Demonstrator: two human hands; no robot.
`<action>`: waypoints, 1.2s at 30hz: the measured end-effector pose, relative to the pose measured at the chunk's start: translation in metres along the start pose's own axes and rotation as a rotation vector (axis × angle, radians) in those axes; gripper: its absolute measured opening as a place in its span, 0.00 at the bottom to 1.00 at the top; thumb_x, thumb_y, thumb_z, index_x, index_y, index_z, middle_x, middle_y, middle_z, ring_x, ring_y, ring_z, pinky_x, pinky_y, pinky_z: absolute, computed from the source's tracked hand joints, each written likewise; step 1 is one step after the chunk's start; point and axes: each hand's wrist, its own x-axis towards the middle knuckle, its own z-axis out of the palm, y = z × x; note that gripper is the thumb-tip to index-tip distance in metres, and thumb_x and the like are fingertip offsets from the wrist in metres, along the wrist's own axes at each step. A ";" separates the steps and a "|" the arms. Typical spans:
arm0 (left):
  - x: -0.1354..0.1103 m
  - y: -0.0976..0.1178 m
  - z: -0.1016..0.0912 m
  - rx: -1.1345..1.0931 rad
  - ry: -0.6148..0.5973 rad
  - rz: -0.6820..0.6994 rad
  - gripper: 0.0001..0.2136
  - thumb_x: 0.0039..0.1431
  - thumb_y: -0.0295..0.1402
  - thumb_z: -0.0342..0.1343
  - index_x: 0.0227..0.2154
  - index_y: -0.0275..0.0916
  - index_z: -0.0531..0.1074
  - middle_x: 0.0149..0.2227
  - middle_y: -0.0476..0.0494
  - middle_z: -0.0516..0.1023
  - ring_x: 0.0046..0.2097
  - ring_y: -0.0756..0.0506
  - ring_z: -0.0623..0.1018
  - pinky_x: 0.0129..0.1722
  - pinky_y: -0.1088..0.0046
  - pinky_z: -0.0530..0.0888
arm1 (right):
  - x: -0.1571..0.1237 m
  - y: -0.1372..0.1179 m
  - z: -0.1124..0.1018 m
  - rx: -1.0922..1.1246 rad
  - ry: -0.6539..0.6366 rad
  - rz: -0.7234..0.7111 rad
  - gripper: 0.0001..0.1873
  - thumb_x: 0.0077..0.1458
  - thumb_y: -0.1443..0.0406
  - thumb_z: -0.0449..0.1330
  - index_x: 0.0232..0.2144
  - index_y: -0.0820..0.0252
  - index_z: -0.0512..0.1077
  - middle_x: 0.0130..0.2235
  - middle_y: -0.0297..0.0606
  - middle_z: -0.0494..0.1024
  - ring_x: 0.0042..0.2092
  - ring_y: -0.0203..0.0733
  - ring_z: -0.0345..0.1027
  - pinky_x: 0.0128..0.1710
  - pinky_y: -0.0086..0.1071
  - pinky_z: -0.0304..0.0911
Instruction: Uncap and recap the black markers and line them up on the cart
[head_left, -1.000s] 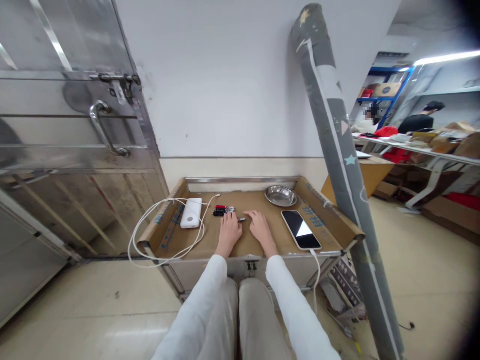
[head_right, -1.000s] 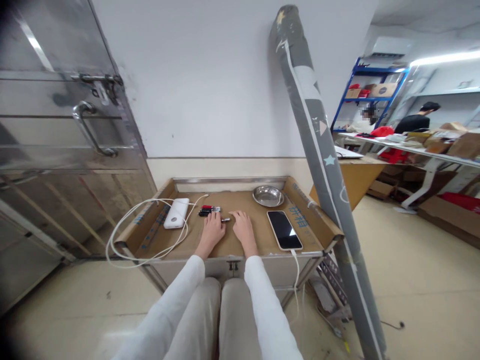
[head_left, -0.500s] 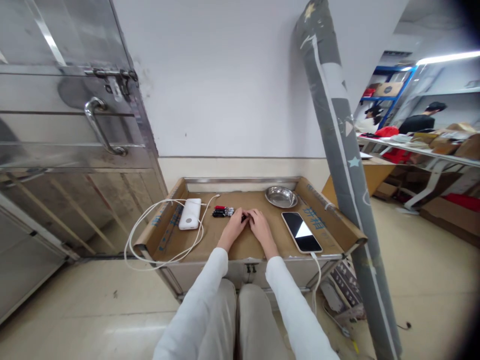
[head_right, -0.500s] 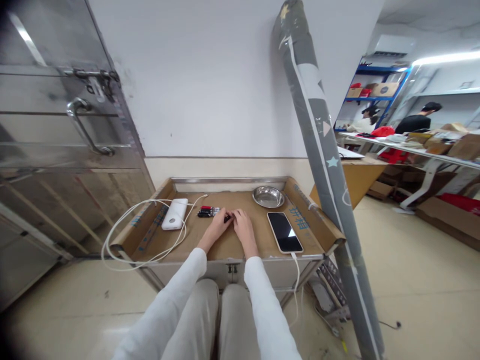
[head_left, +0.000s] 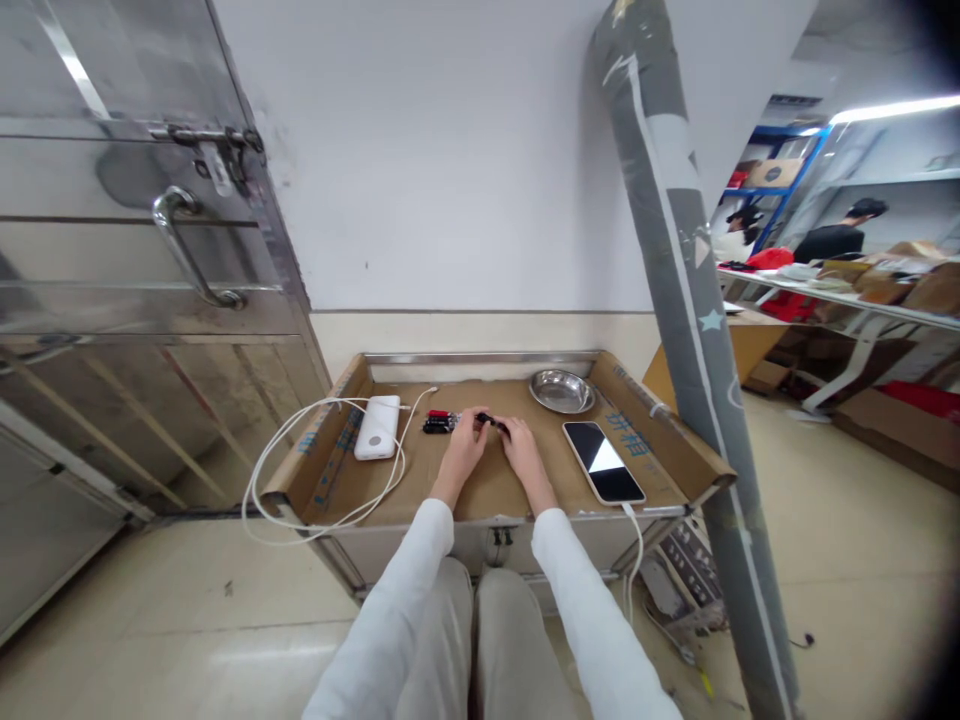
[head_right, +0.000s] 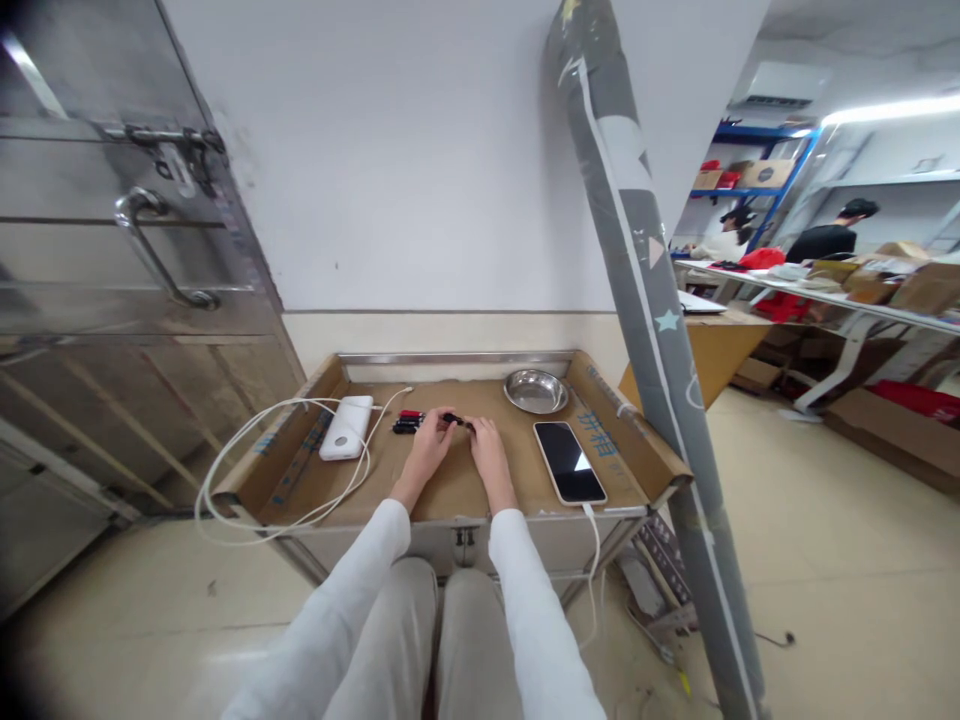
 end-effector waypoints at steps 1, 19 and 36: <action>0.000 0.002 -0.001 0.022 0.014 0.009 0.10 0.61 0.28 0.48 0.45 0.39 0.63 0.42 0.42 0.72 0.40 0.49 0.75 0.43 0.68 0.74 | 0.000 0.000 0.000 0.010 0.010 0.003 0.18 0.55 0.74 0.48 0.44 0.60 0.72 0.43 0.44 0.76 0.45 0.44 0.67 0.50 0.40 0.61; 0.000 0.012 -0.010 0.149 0.134 -0.066 0.07 0.60 0.24 0.44 0.39 0.39 0.63 0.38 0.42 0.69 0.42 0.46 0.71 0.45 0.67 0.70 | -0.001 -0.004 -0.007 -0.040 0.034 0.057 0.11 0.57 0.70 0.51 0.35 0.60 0.74 0.37 0.42 0.76 0.41 0.44 0.66 0.44 0.36 0.61; 0.001 0.007 -0.002 0.312 -0.017 -0.068 0.08 0.59 0.21 0.43 0.38 0.38 0.63 0.41 0.40 0.68 0.43 0.44 0.73 0.44 0.65 0.71 | -0.005 -0.011 -0.018 -0.288 0.244 0.169 0.14 0.62 0.67 0.45 0.37 0.62 0.71 0.38 0.45 0.73 0.40 0.46 0.62 0.43 0.37 0.56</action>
